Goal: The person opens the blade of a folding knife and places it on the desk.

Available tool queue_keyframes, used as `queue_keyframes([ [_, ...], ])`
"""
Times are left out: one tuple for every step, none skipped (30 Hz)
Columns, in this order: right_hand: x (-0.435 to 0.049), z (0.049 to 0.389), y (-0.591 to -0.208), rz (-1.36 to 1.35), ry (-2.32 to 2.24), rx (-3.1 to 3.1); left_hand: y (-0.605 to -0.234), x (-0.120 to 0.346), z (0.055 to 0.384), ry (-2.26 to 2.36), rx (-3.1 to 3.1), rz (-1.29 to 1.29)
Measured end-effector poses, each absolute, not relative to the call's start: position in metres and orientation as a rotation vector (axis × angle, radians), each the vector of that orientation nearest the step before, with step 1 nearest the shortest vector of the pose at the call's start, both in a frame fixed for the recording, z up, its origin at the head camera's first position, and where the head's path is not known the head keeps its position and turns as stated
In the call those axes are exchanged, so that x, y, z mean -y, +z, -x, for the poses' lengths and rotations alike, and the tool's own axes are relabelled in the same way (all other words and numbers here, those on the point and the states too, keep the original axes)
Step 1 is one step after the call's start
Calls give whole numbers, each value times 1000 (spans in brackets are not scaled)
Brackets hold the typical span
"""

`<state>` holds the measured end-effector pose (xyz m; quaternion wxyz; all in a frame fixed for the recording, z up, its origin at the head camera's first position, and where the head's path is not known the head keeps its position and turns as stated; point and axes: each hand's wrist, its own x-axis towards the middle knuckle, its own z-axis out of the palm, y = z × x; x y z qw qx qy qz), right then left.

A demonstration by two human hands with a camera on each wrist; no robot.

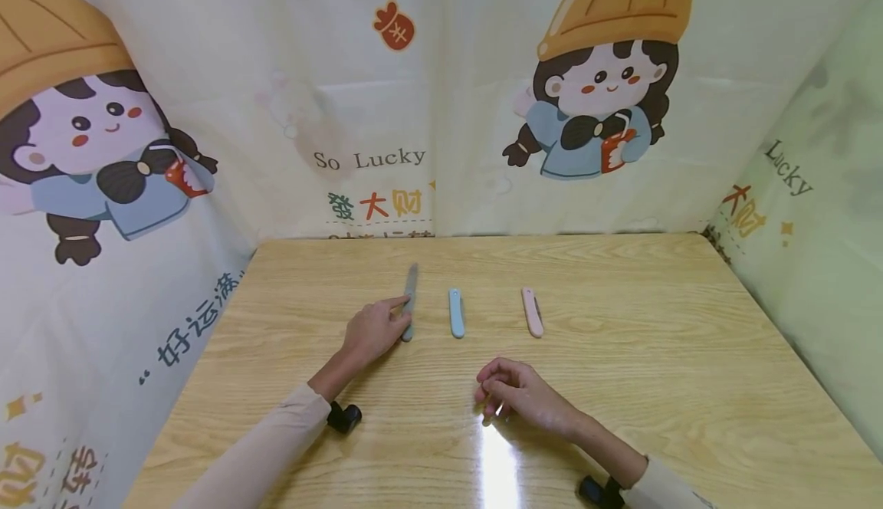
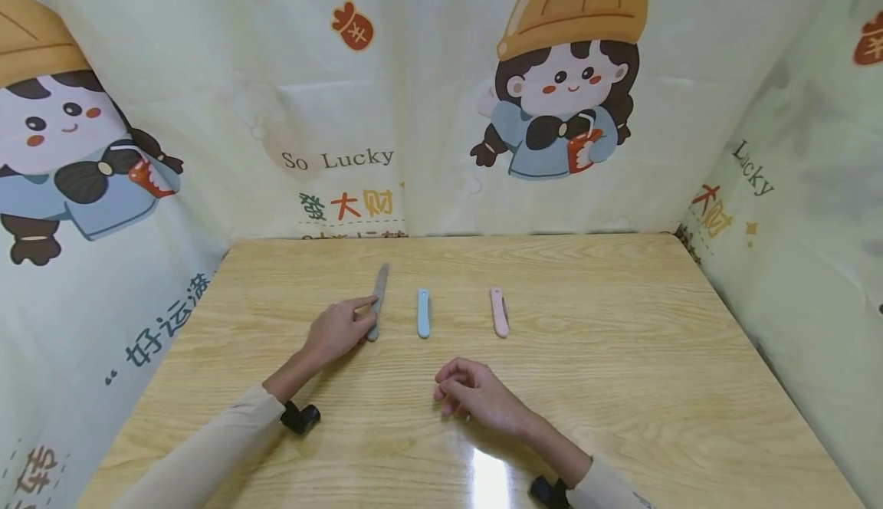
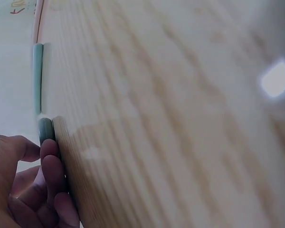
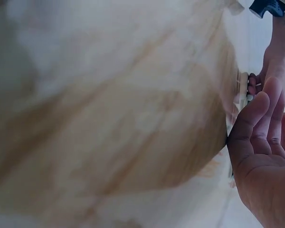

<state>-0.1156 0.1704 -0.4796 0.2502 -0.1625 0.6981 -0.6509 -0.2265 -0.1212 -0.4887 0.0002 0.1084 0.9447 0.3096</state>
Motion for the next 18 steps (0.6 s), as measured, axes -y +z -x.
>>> queue_keyframes([
  [-170, 116, -480, 443, -1772, -1896, -489, 122, 227, 944, -2991, -347],
  [-170, 116, -480, 443, -1773, -1891, -489, 122, 227, 907, -3023, -364],
  [-170, 116, -480, 444, -1773, -1889, -489, 123, 227, 865, -3068, -394],
  [-170, 116, -480, 445, -1773, -1891, -490, 122, 228, 814, -3131, -440],
  [-171, 116, -479, 448, -1775, -1892, -490, 121, 228, 763, -3203, -495],
  [-171, 116, -479, 454, -1776, -1892, -490, 119, 229, 711, -3275, -561],
  [-172, 116, -479, 457, -1779, -1887, -488, 117, 229, 674, -3328, -634],
  [-172, 116, -480, 459, -1778, -1888, -486, 114, 229, 653, -3360, -715],
  [-173, 116, -480, 455, -1777, -1885, -484, 110, 229, 647, -3372, -810],
  [-173, 116, -480, 454, -1774, -1886, -482, 105, 230, 635, -3366, -907],
  [-174, 116, -480, 452, -1770, -1887, -480, 100, 231, 636, -3330, -984],
  [-174, 116, -480, 447, -1766, -1886, -478, 96, 232, 628, -3278, -1052],
  [-173, 116, -481, 445, -1764, -1886, -477, 92, 233, 621, -3218, -1100],
  [-173, 116, -481, 446, -1762, -1889, -477, 88, 235, 613, -3159, -1134],
  [-173, 116, -481, 447, -1760, -1892, -476, 85, 237, 601, -3098, -1141],
  [-173, 116, -481, 453, -1758, -1900, -476, 81, 239, 601, -3036, -1129],
  [-173, 116, -481, 455, -1760, -1901, -475, 78, 240, 614, -2973, -1100],
  [-172, 115, -481, 460, -1761, -1903, -475, 74, 242, 620, -2917, -1070],
])
